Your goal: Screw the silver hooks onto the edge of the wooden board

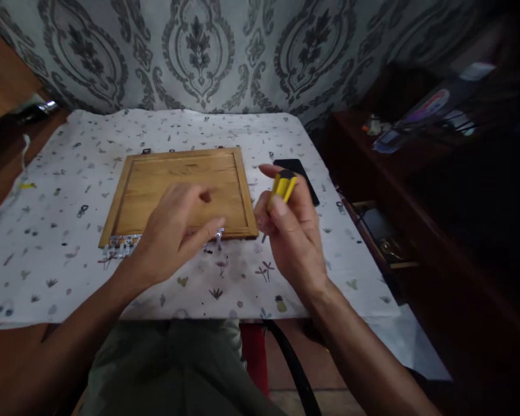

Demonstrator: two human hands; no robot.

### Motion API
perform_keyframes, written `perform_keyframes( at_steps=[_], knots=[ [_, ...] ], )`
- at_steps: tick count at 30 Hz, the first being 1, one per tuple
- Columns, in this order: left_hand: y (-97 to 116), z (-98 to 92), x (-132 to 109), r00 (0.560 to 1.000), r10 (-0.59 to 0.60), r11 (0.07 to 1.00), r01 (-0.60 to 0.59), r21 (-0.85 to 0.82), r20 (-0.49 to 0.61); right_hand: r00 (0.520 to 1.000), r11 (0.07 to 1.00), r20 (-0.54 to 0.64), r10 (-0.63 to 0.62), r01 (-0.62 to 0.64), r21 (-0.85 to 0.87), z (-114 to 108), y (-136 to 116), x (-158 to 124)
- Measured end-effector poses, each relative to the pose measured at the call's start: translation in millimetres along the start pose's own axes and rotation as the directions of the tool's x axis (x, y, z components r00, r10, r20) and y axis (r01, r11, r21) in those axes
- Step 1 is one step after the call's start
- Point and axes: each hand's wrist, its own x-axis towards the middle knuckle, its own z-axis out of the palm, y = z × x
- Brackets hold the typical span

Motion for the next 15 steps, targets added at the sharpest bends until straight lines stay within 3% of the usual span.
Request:
perform_keyframes(
  at_steps=[2,5,10,15],
  knots=[
    [-17.1,6.3,-15.1,0.987,-0.033,0.973,-0.004,0.229,0.154,0.999,0.999,-0.039,-0.002,0.004,0.048,1.3,-3.4,-1.4],
    [-30.0,23.3,-29.4,0.974,-0.040,0.920,-0.051,0.388,0.222,0.995,0.996,-0.093,-0.034,0.042,0.085,7.3,-2.3,-2.2],
    [-31.2,39.3,-32.2,0.971,-0.001,0.917,-0.095,0.388,0.238,0.992,0.997,-0.128,0.022,-0.012,0.075,16.9,3.7,-0.8],
    [-33.5,39.7,-31.5,0.963,0.010,0.925,-0.112,0.363,0.270,0.985,0.972,-0.158,0.069,-0.030,0.234,31.4,3.0,5.1]
  ],
)
